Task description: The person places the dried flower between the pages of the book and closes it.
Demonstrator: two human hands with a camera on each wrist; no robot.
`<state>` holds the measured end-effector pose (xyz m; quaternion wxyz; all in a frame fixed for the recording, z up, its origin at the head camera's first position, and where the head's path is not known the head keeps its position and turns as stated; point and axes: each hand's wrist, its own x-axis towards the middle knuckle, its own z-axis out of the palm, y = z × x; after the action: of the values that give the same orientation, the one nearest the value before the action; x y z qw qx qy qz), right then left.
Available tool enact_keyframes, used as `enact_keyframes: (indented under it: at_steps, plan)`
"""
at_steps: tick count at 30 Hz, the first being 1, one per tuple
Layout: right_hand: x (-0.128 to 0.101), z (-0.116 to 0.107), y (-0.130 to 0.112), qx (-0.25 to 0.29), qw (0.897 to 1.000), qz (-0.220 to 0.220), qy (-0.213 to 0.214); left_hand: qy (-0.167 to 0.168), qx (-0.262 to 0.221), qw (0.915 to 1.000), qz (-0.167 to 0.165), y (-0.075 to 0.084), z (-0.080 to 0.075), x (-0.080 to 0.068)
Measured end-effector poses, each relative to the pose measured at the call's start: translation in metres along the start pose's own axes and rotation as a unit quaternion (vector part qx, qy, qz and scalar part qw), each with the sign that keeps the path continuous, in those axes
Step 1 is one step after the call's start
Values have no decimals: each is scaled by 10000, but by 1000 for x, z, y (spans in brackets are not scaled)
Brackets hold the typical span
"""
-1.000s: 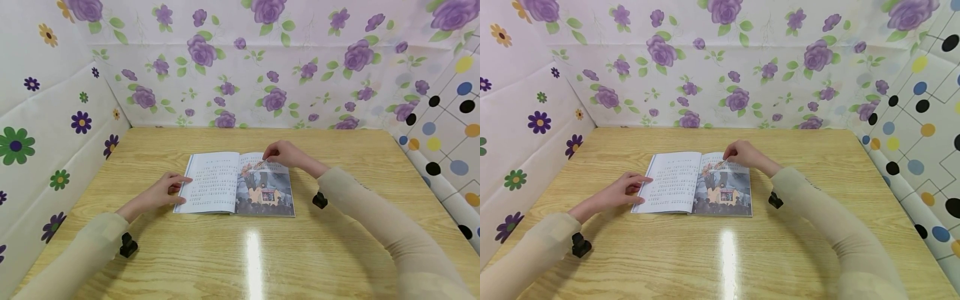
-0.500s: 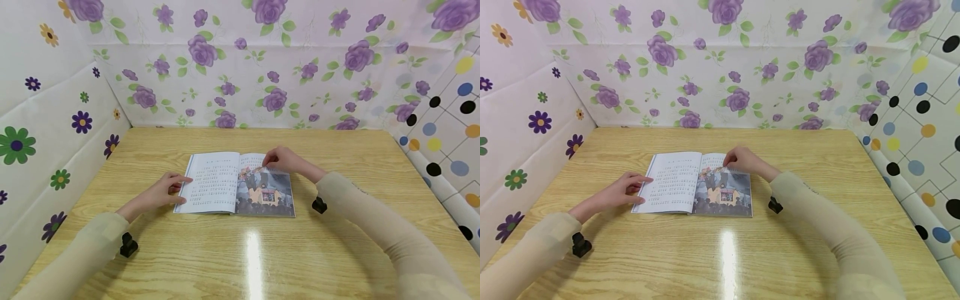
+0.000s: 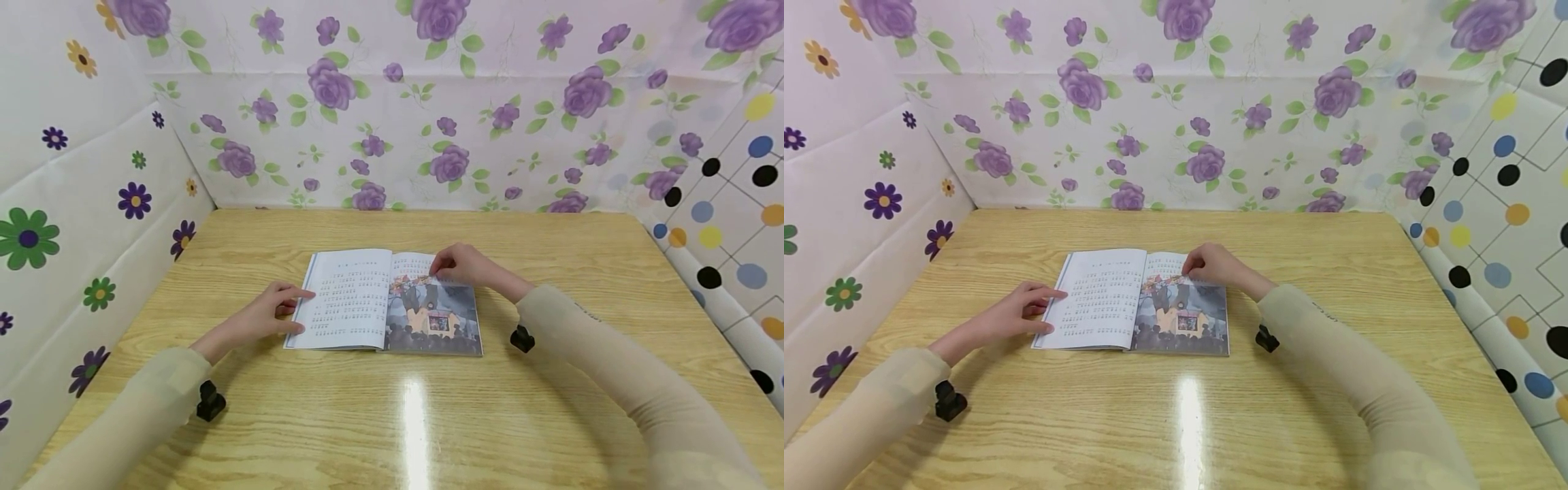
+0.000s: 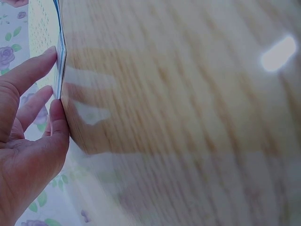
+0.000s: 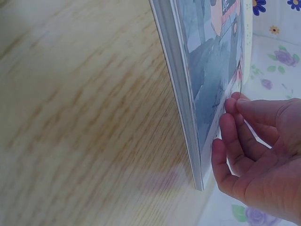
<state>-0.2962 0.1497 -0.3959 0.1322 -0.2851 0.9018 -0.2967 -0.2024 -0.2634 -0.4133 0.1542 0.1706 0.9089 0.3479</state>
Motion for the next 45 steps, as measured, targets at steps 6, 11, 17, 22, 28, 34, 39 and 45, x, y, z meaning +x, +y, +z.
enact_keyframes:
  at_steps: [6,11,17,22,28,34,39,45]
  plan:
    - [0,0,0,-37,10000,-47,16,23,11,10000,29,-1,0,0]
    - [-1,1,0,-74,9999,-13,78,17,1,10000,38,-1,1,0]
    - [-4,3,-2,-14,9998,-44,202,26,4,10000,39,-1,1,0]
    - [-10,4,-4,44,9994,-69,332,18,-5,10000,5,-1,0,0]
    - [-22,6,-4,-34,9978,-99,657,78,59,9999,-91,0,1,0]
    - [-39,10,-2,42,9957,-76,917,336,435,9981,-270,5,5,3]
    - [-56,11,1,74,9953,129,961,464,623,9966,-277,13,9,3]
    - [-77,12,2,52,9955,437,835,450,633,9965,-319,23,12,2]
